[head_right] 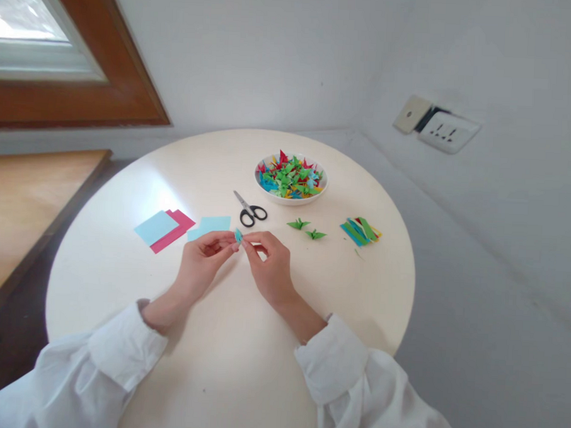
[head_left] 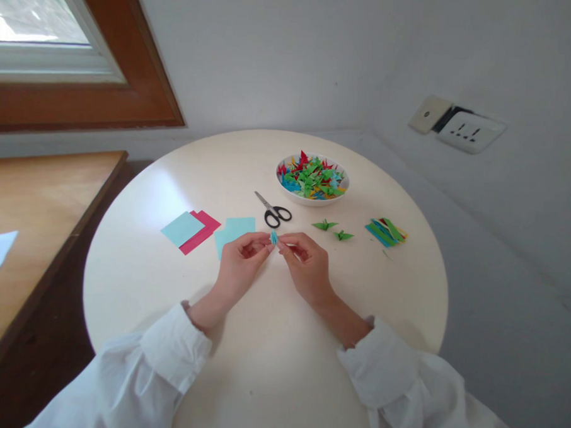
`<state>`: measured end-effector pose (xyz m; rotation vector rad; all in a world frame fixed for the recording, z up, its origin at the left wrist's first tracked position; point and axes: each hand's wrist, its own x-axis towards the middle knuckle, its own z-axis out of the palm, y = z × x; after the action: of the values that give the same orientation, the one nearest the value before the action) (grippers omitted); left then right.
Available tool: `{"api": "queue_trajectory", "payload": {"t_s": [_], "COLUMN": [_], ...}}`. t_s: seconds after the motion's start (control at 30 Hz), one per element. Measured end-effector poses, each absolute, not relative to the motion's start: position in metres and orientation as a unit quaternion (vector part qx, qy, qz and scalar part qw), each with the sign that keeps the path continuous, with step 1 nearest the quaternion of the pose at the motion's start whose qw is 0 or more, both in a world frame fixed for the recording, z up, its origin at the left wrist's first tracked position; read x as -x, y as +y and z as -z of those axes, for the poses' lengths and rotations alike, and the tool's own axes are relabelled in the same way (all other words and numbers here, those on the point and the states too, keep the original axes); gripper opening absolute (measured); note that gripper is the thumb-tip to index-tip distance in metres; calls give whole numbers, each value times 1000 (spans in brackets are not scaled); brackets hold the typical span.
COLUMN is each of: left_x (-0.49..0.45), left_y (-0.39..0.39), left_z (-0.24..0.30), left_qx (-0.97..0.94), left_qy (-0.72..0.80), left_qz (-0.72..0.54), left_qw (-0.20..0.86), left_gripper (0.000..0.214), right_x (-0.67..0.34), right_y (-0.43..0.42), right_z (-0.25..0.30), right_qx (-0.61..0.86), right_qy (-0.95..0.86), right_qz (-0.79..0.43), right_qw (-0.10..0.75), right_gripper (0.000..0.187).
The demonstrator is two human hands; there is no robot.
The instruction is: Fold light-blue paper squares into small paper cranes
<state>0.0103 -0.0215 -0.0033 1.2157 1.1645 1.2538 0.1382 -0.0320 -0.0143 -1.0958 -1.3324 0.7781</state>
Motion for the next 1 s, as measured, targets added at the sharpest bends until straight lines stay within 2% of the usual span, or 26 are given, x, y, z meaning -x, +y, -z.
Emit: {"api": "queue_trajectory", "payload": {"t_s": [0.27,0.53,1.0], "left_x": [-10,-12,-8], "left_y": [-23,-25,-21], "left_z": [1,-2,2], "left_qx": [-516,-519,-512], "left_qy": [465,453,438], "left_qz": [-514,-510,-508], "left_qw": [503,516,536], "left_gripper": [9,20,15], "right_x": [-136,-137,-136], "right_y": [-33,-35,-32], "right_z": [11,10,13], "right_qx": [482,481,462], "right_qy": [-555,-561,-513], "right_qz": [-341,-341,-410], "right_qw": [586,581,596], "right_gripper": [7,4,8]}}
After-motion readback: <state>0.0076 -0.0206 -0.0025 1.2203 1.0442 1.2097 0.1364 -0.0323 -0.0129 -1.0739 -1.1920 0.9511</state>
